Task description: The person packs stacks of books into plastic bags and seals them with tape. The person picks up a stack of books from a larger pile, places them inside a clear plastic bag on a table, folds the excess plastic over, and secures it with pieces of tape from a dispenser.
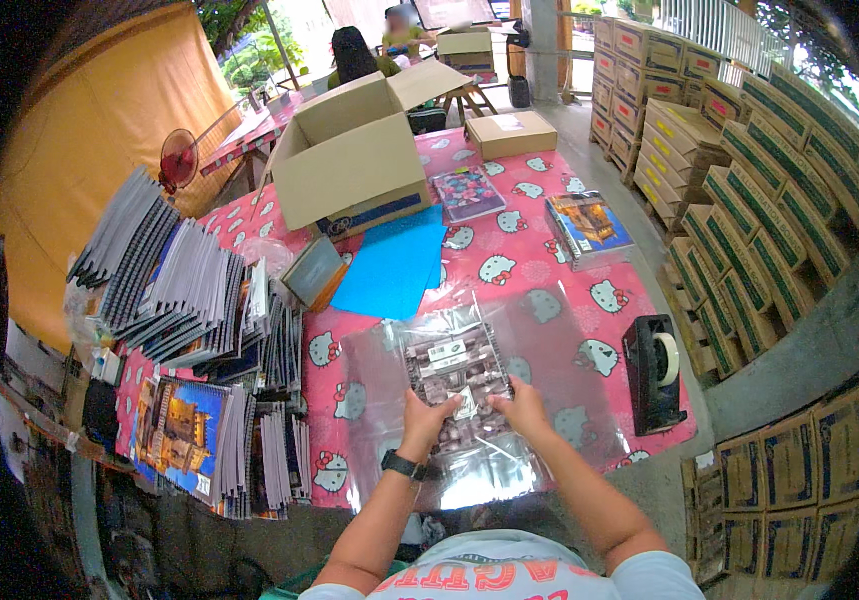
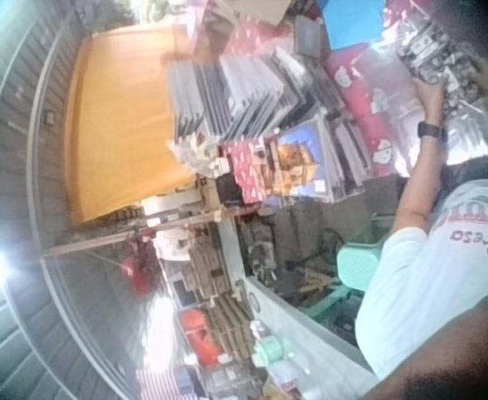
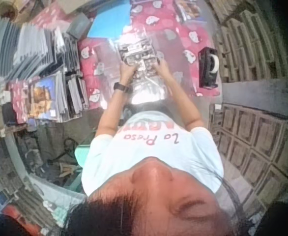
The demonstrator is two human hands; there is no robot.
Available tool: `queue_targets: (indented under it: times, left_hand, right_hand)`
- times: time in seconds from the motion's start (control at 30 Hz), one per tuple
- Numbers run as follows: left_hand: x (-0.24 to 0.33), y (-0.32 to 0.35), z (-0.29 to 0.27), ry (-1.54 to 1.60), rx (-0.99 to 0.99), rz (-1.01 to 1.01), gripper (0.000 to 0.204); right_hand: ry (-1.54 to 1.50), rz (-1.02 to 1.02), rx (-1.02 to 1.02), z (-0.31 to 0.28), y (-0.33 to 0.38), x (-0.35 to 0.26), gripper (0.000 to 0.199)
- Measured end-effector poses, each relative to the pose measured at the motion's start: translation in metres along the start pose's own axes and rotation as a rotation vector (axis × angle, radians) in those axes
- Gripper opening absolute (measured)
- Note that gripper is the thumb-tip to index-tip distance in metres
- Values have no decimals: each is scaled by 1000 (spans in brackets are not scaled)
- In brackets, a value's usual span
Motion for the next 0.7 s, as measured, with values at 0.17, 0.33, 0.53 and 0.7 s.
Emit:
queue_targets:
  times: [0.17,0.33,0.53,0.7]
  left_hand:
    - [-8,1,2,-80,41,51,62]
    - [-27,-5,-13,87,13,19,56]
    - [-36,4,-114,-905,261,184,42]
    - [-26,-1,-115,-924,361,432,21]
  right_hand:
    - [667,-178,169,31,17,-23,72]
    - [951,-517,162,69,40,-54,71]
    - [935,-501,166,62,36,-50,71]
    - [939,-496,124,70,38,-54,72]
Point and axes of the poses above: each hand's wrist, its own y-axis away from the middle knuckle, its own z-axis out of the palm, x = y × z, the point moved 7 cm from there along -y, towards the middle knuckle, and after that the axes turned 6 degrees about z, right-handed, at the moved point
